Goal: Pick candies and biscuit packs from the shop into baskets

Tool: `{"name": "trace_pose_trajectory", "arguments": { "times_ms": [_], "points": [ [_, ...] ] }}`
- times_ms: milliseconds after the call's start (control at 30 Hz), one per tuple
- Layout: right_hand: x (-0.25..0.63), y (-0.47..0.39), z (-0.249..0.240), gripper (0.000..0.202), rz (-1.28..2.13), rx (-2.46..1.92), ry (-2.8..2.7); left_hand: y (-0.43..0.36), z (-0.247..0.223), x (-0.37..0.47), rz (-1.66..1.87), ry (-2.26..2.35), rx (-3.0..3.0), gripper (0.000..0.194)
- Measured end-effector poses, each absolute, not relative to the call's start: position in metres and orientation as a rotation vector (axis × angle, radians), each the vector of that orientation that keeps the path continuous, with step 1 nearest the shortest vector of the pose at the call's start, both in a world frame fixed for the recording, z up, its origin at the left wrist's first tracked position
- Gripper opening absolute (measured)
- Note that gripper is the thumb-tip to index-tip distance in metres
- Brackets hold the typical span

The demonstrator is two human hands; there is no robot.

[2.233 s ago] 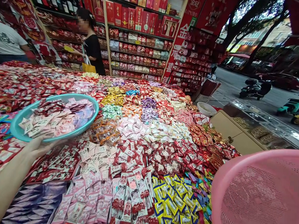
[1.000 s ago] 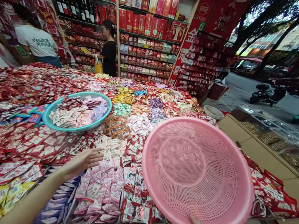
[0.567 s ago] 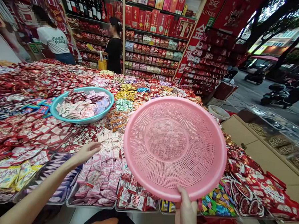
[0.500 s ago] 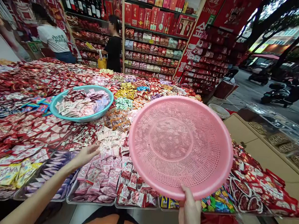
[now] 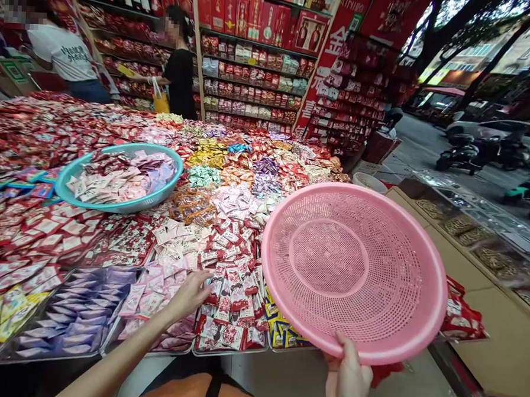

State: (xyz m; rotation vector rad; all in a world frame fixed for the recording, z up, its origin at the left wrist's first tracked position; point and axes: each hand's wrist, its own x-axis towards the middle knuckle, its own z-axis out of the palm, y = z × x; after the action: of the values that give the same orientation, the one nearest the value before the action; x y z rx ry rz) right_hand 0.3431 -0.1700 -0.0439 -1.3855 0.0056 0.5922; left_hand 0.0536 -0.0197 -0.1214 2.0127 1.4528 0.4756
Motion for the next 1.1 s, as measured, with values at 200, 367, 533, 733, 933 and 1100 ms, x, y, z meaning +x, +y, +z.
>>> {"name": "trace_pose_trajectory", "arguments": {
  "times_ms": [200, 367, 533, 733, 933, 1100],
  "points": [
    [0.34, -0.177, -0.043, 0.033, 0.49, -1.421, 0.115, 0.031, -0.115, 0.039, 0.422, 1.545, 2.084, 0.036],
    [0.33, -0.182, -0.034, 0.036, 0.411, -1.401, 0.13, 0.089, -0.112, 0.042, 0.412, 1.526, 2.216, 0.032],
    [0.321, -0.186, -0.025, 0.037, 0.347, -1.376, 0.239, 0.121, -0.118, 0.06, 0.377, 1.406, 2.38, 0.039],
    [0.332, -0.194, -0.024, 0.046, 0.246, -1.359, 0.174, 0.125, -0.126, 0.071, 0.325, 1.395, 2.483, 0.041],
    [0.369, -0.198, -0.023, 0.043, 0.226, -1.331, 0.226, 0.114, -0.124, 0.089, 0.368, 1.505, 2.518, 0.034],
    [0.4, -0.193, -0.018, 0.039, 0.293, -1.34, 0.146, 0.1, -0.122, 0.13, 0.419, 1.464, 2.55, 0.033]
  ]
}}
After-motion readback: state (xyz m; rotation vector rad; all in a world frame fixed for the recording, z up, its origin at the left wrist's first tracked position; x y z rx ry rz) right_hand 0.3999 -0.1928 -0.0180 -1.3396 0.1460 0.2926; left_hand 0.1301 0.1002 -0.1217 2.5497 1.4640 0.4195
